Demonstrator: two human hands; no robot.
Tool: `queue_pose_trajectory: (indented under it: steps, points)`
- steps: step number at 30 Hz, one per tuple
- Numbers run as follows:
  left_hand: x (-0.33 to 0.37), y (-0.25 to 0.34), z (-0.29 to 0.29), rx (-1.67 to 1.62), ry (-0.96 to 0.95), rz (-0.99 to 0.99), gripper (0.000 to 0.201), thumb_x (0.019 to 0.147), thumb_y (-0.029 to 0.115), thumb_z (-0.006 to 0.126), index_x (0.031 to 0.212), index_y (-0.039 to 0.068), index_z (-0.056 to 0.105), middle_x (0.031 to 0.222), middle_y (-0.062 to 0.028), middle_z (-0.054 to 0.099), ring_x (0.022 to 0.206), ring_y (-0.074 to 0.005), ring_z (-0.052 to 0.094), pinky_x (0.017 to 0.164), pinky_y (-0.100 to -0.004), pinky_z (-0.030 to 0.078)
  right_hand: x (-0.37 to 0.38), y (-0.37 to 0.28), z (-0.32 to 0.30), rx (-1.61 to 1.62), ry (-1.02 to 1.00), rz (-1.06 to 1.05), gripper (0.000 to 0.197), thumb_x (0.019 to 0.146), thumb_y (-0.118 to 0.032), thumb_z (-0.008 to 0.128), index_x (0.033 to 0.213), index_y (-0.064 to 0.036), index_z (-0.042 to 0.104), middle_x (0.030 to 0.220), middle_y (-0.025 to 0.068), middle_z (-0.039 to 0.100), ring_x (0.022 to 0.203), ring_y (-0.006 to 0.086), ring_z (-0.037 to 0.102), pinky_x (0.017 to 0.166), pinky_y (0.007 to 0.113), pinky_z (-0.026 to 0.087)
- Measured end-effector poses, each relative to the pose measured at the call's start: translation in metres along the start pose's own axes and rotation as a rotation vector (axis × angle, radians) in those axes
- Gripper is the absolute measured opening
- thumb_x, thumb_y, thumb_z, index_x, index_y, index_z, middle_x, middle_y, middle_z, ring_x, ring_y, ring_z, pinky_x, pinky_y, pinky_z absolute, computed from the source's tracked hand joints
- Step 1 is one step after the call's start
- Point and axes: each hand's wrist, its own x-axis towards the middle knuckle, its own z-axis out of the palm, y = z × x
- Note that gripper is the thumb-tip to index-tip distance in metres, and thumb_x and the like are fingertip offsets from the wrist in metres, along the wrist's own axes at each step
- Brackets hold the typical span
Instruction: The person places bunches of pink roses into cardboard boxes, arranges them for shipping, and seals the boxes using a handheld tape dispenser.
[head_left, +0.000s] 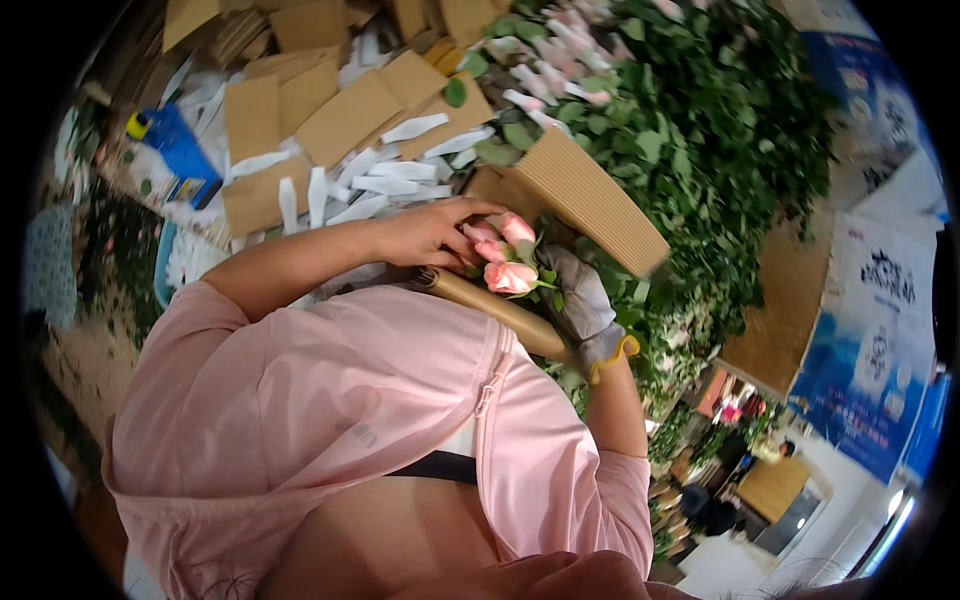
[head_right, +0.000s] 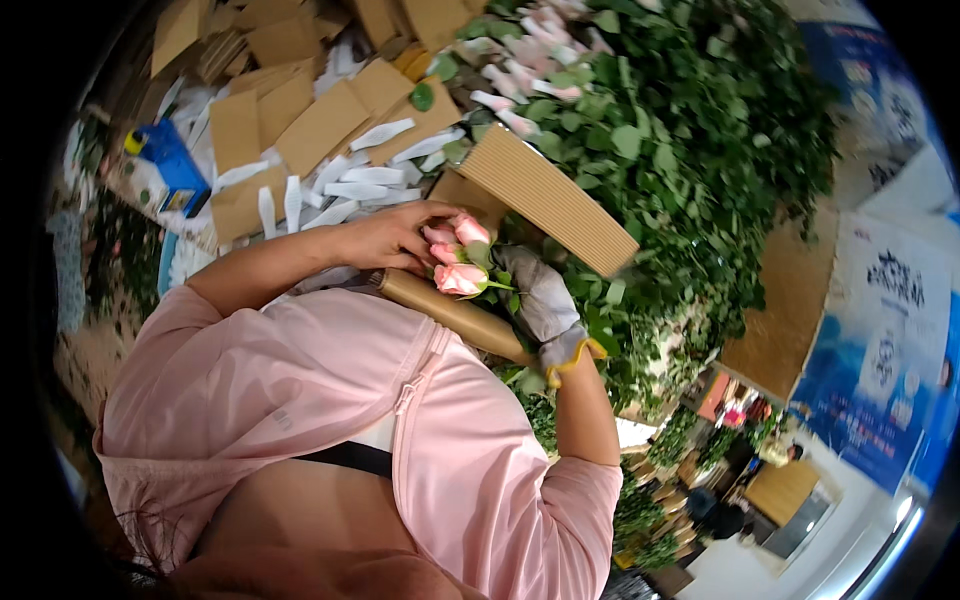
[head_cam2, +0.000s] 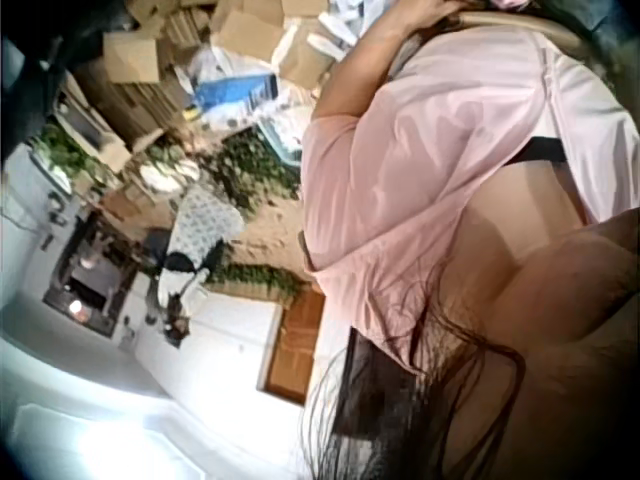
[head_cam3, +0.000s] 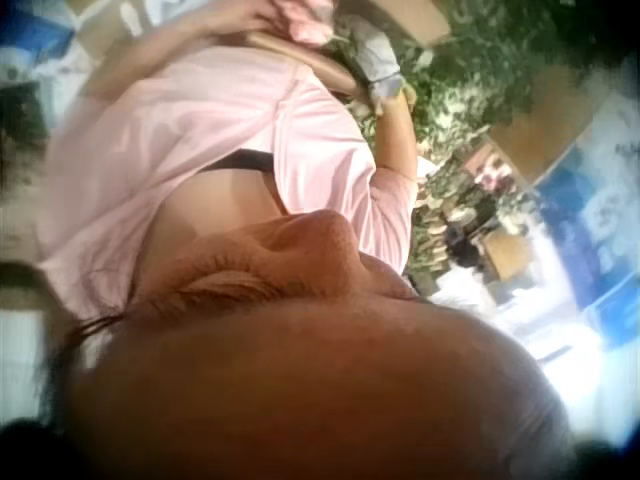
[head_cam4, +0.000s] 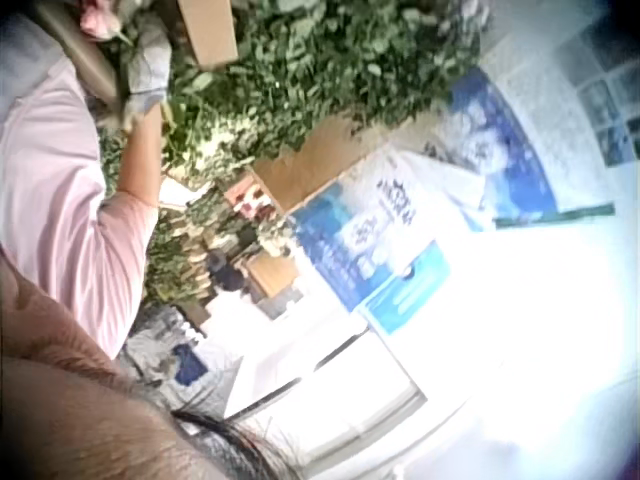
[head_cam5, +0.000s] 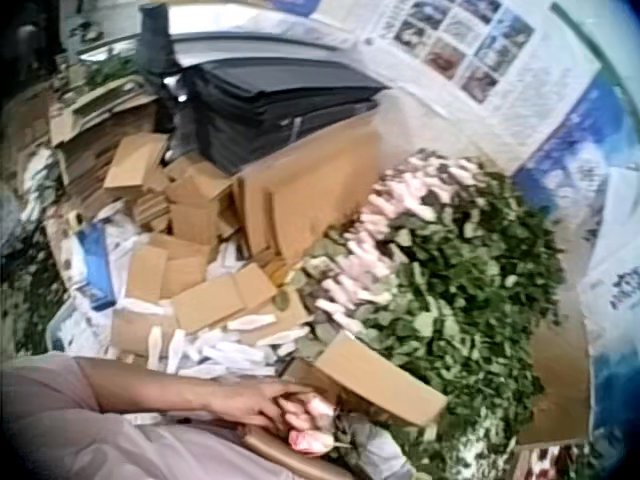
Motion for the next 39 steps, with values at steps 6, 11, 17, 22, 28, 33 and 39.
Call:
queue_pose_trajectory:
  steps: [6, 11, 17, 22, 28, 33, 39]
  points:
    - [-0.002, -0.006, 0.005, 0.009, -0.022, 0.078, 0.021, 0.070, 0.013, 0.072, 0.089, 0.007, 0.066, 0.111, -0.0149, 0.054, 0.113, -0.0351, 0.047, 0.093, -0.0436, 0.041, 0.020, 0.014, -0.006, -0.010, -0.093, -0.013, 0.030, 0.081, -0.003, 0.058, 0.110, -0.0035, 0.055, 0.103, 0.0132, 0.061, 0.090, 0.0263, 0.059, 0.079, 0.034, 0.048]
    - [0.010, 0.006, -0.004, 0.102, -0.010, 0.011, 0.037, 0.067, 0.019, 0.074, 0.100, 0.007, 0.062, 0.120, -0.0149, 0.052, 0.120, -0.0342, 0.043, 0.098, -0.0443, 0.036, 0.028, 0.031, 0.005, -0.146, -0.054, -0.049, 0.033, 0.080, -0.003, 0.058, 0.113, -0.0057, 0.056, 0.106, 0.0122, 0.060, 0.095, 0.0263, 0.057, 0.084, 0.034, 0.046]
    - [0.027, 0.001, -0.020, 0.154, -0.093, 0.074, 0.030, 0.064, 0.021, 0.075, 0.089, 0.008, 0.064, 0.121, -0.0139, 0.051, 0.118, -0.0329, 0.044, 0.099, -0.0452, 0.034, 0.027, 0.022, 0.005, -0.207, -0.077, -0.070, 0.037, 0.079, -0.004, 0.057, 0.116, -0.0083, 0.056, 0.111, 0.0109, 0.059, 0.101, 0.0263, 0.055, 0.089, 0.034, 0.044]
    - [0.024, -0.006, -0.008, 0.250, -0.043, 0.092, 0.027, 0.070, 0.027, 0.072, 0.086, 0.008, 0.062, 0.111, -0.0095, 0.053, 0.102, -0.0284, 0.050, 0.087, -0.0393, 0.038, 0.023, -0.019, -0.048, -0.120, -0.154, -0.001, 0.043, 0.080, -0.007, 0.051, 0.123, -0.0117, 0.054, 0.122, 0.0132, 0.054, 0.112, 0.0292, 0.050, 0.098, 0.037, 0.039]
    - [0.024, 0.002, -0.007, 0.363, 0.034, -0.030, 0.036, 0.066, 0.029, 0.073, 0.095, 0.009, 0.064, 0.107, -0.0115, 0.051, 0.103, -0.0288, 0.048, 0.091, -0.0391, 0.039, 0.041, 0.042, 0.018, -0.460, 0.022, -0.023, 0.048, 0.084, -0.010, 0.047, 0.132, -0.0148, 0.041, 0.129, 0.0133, 0.048, 0.115, 0.0314, 0.048, 0.096, 0.036, 0.040]
    - [0.039, 0.000, -0.015, 0.352, -0.112, -0.026, 0.046, 0.064, 0.027, 0.074, 0.105, 0.009, 0.062, 0.117, -0.0131, 0.052, 0.111, -0.0315, 0.047, 0.094, -0.0399, 0.039, 0.023, 0.001, -0.008, -0.496, -0.007, 0.018, 0.047, 0.083, -0.011, 0.047, 0.129, -0.0138, 0.045, 0.127, 0.0125, 0.049, 0.112, 0.0311, 0.050, 0.094, 0.037, 0.041]
    - [0.026, -0.005, -0.012, 0.330, -0.061, -0.080, 0.047, 0.064, 0.025, 0.074, 0.107, 0.012, 0.060, 0.120, -0.0141, 0.050, 0.107, -0.0327, 0.048, 0.090, -0.0411, 0.041, -0.141, -0.070, -0.114, 0.553, 1.119, -0.045, 0.047, 0.088, -0.032, 0.045, 0.127, -0.0045, 0.047, 0.116, 0.0110, 0.055, 0.099, 0.0234, 0.055, 0.088, 0.034, 0.044]
